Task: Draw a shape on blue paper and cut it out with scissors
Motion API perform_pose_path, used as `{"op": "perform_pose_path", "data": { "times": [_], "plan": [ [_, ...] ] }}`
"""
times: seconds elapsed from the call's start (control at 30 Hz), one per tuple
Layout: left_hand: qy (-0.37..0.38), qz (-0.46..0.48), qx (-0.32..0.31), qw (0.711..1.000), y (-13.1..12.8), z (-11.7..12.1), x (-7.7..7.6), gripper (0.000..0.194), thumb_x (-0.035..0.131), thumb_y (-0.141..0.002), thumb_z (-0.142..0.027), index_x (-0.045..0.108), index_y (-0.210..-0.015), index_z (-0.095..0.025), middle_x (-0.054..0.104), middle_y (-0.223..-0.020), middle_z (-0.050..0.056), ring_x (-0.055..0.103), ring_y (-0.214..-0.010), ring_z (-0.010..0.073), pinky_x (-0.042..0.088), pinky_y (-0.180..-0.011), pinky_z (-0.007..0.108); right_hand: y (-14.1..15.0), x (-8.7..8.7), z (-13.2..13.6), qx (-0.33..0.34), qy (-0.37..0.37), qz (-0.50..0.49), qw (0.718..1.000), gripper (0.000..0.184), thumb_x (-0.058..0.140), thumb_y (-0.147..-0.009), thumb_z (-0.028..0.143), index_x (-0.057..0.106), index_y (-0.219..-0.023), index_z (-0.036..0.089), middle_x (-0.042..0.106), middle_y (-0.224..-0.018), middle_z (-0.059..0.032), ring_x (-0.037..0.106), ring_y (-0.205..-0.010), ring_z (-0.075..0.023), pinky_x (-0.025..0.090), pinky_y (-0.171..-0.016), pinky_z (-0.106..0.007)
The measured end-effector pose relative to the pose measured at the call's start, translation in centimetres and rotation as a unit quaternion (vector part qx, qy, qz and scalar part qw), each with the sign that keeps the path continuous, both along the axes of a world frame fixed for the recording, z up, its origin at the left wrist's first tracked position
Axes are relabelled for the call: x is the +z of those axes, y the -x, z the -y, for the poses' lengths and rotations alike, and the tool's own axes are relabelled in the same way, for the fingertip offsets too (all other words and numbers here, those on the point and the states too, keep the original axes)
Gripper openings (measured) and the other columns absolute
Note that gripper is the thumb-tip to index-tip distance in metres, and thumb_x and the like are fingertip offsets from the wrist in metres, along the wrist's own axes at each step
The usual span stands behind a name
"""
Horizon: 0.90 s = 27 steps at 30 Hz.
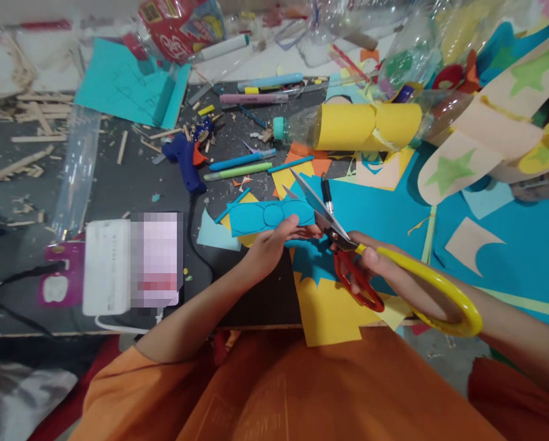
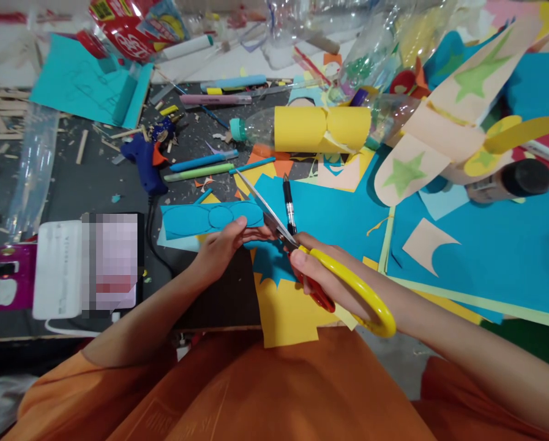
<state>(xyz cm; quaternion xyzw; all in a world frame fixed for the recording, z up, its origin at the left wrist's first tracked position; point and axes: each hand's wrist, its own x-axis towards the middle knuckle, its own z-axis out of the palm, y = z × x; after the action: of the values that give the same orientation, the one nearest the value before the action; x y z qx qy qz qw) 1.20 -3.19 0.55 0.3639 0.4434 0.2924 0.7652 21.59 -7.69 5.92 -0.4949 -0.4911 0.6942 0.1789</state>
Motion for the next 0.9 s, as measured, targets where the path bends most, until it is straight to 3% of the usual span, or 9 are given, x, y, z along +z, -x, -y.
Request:
{"op": "perform_pose_path", "data": {
  "times": [0.43, 0.9],
  "plan": [
    [0.006, 0.002, -0.001, 1.0, 0.0, -0.07, -0.07, 0.042, 0.059, -0.075, -0.056, 0.073, -0.074, -0.016, 0.076, -0.092, 0.012, 0.07, -0.097, 0.0271, 0.053, -0.092, 0.037, 0.27, 0.07, -0.07, -0.011, -0.013, 0.008, 1.0, 0.052, 0.038, -0.088, 0.07, 0.052, -0.087, 0.02, 0.059, -0.066, -0.0006, 0.053, -0.051, -0.0117, 0.044, -0.047, -0.025],
    [0.015, -0.011, 0.006, 1.0, 0.04, -0.56, 0.84, 0.037, 0.058, -0.073, -0.051, 0.07, -0.066, -0.016, 0.076, -0.079, 0.012, 0.071, -0.092, 0.0288, 0.053, -0.088, 0.038, -0.5, 0.14, -0.02, 0.039, -0.01, 0.05, 0.998, 0.05, 0.037, -0.088, 0.071, 0.047, -0.094, 0.023, 0.055, -0.061, 0.0029, 0.048, -0.045, -0.0104, 0.037, -0.043, -0.024]
  ]
}}
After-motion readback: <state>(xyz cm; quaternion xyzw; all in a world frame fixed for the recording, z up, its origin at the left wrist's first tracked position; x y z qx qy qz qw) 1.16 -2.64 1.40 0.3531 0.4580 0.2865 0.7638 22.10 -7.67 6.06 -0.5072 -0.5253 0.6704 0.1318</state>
